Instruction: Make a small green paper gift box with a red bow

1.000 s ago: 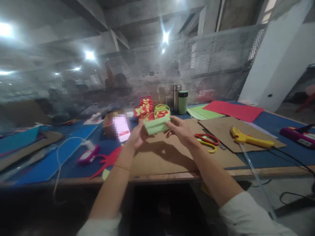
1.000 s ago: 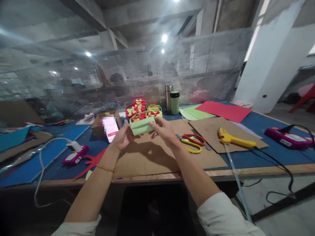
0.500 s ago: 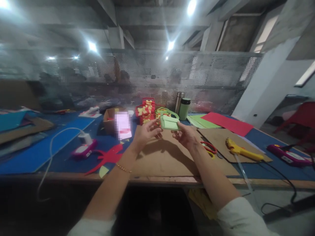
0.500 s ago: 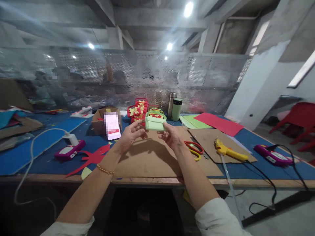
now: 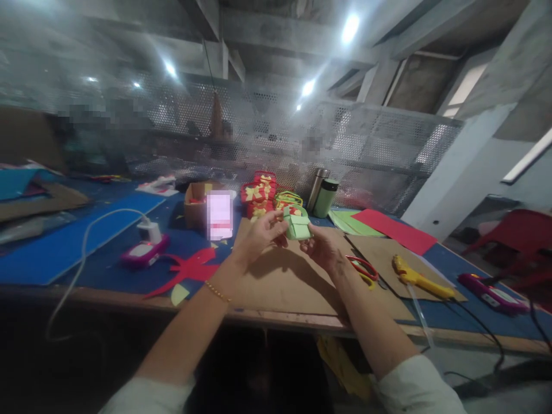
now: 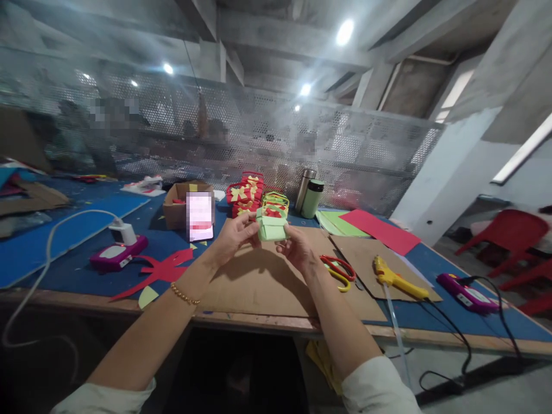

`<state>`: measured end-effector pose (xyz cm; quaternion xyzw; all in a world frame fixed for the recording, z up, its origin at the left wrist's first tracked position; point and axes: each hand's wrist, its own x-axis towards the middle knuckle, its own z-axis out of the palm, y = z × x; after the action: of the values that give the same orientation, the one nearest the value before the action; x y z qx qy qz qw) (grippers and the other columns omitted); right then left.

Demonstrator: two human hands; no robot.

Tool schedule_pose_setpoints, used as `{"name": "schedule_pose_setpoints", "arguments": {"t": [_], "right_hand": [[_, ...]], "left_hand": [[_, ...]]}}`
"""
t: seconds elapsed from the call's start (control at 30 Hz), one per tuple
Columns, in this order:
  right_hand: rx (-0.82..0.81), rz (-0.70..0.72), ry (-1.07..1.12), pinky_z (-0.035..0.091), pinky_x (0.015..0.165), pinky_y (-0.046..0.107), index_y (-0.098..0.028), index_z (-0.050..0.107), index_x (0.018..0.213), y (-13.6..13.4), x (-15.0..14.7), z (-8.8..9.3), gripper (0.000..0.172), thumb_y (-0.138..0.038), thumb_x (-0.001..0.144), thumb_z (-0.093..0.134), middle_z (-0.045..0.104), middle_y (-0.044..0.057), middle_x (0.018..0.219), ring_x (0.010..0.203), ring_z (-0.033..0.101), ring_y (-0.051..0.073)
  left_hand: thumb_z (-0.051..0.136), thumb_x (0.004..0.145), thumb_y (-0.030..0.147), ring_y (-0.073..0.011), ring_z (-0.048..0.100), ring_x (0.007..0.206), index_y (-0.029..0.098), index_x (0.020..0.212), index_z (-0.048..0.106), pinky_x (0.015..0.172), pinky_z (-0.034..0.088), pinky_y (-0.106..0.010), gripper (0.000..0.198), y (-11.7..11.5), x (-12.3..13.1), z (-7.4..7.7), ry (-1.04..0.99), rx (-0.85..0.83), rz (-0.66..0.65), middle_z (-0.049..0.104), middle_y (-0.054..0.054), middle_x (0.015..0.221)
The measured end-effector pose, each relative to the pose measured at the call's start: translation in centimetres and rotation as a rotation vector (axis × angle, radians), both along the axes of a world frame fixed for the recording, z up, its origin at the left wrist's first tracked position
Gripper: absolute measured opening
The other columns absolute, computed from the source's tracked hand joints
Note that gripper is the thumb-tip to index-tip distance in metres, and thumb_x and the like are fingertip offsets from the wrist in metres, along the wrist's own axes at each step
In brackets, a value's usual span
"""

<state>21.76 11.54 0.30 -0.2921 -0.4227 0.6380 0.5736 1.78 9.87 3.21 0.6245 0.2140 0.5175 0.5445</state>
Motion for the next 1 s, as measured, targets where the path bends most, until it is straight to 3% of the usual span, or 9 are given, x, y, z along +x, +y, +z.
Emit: {"name": "schedule_pose_setpoints", "arguments": {"t": [0.1,0.3,0.4,0.5,0.57,0.63,0.8,0.93,1.0], "right_hand": [[0.006,-0.001,-0.019,0.055,0.046,0.019,-0.02,0.069,0.095,-0.1,-0.2,0.1,0.028,-0.035,0.076,0.083,0.07,-0.002,0.066,0.049,0.06,0.01],[-0.003,-0.022,-0.029,0.055,0.043,0.02,-0.02,0.068,0.095,-0.4,-0.1,0.2,0.024,-0.033,0.077,0.079,0.071,0.0,0.068,0.048,0.061,0.012],[-0.013,-0.137,-0.083,0.057,0.044,0.022,-0.022,0.068,0.096,0.2,0.8,-0.3,0.02,-0.031,0.079,0.074,0.073,0.001,0.074,0.05,0.063,0.013],[0.0,-0.23,-0.216,0.058,0.044,0.026,-0.023,0.066,0.092,1.6,1.7,-1.3,0.017,-0.03,0.078,0.073,0.071,0.002,0.073,0.051,0.064,0.015],[0.007,-0.256,-0.319,0.058,0.043,0.028,-0.022,0.066,0.088,2.4,1.9,-2.0,0.016,-0.032,0.077,0.074,0.07,0.004,0.071,0.052,0.065,0.017],[0.01,-0.27,-0.422,0.057,0.045,0.03,-0.022,0.067,0.085,2.7,1.6,-2.3,0.016,-0.034,0.077,0.073,0.071,0.006,0.072,0.055,0.066,0.019],[0.032,-0.309,-0.581,0.057,0.055,0.032,-0.02,0.072,0.087,2.4,0.7,-2.3,0.022,-0.039,0.076,0.071,0.075,0.011,0.083,0.069,0.07,0.024],[0.102,-0.481,-0.804,0.054,0.063,0.032,-0.019,0.074,0.085,3.0,1.3,-2.5,0.021,-0.036,0.076,0.067,0.074,0.008,0.079,0.075,0.068,0.024],[0.144,-0.537,-0.933,0.052,0.064,0.032,-0.019,0.073,0.085,3.6,1.8,-2.8,0.023,-0.038,0.078,0.062,0.073,0.006,0.076,0.073,0.066,0.023]], "left_hand": [[0.077,0.083,0.047,-0.0125,0.064,0.056,0.013,0.125,0.066,0.054,0.047,-0.026,0.055,-0.1,0.1,0.1,0.008,0.042,-0.012,0.071,-0.006,0.084],[0.074,0.085,0.048,-0.0125,0.062,0.052,0.012,0.118,0.066,0.054,0.049,-0.027,0.048,0.5,0.3,-0.5,0.039,0.005,0.073,0.066,-0.002,0.071],[0.068,0.091,0.044,-0.0123,0.062,0.052,0.014,0.12,0.063,0.056,0.05,-0.027,0.042,0.8,0.6,-1.0,0.101,-0.069,0.143,0.066,-0.002,0.072],[0.059,0.098,0.039,-0.0127,0.06,0.054,0.013,0.124,0.059,0.059,0.049,-0.029,0.037,1.4,0.8,-1.4,0.279,-0.11,0.431,0.067,-0.004,0.077],[0.062,0.096,0.033,-0.0164,0.064,0.068,0.014,0.125,0.059,0.071,0.051,-0.032,0.035,1.4,0.8,-1.6,0.408,0.049,0.667,0.069,-0.005,0.08],[0.061,0.095,0.028,-0.02,0.065,0.082,0.014,0.126,0.059,0.082,0.051,-0.035,0.034,1.1,1.0,-1.6,0.503,0.263,0.756,0.071,-0.008,0.086],[0.055,0.096,0.019,-0.0237,0.066,0.096,0.013,0.123,0.063,0.088,0.051,-0.038,0.029,-0.6,1.5,-1.5,0.747,0.565,0.604,0.071,-0.015,0.109],[0.056,0.097,0.026,-0.0231,0.065,0.093,0.018,0.105,0.07,0.085,0.05,-0.037,0.018,-3.4,0.1,-1.6,0.919,0.649,0.455,0.069,-0.011,0.103],[0.055,0.096,0.026,-0.0231,0.064,0.094,0.018,0.096,0.071,0.088,0.048,-0.037,0.018,-5.3,-2.0,-1.8,0.916,0.614,0.512,0.068,-0.011,0.102]]}}
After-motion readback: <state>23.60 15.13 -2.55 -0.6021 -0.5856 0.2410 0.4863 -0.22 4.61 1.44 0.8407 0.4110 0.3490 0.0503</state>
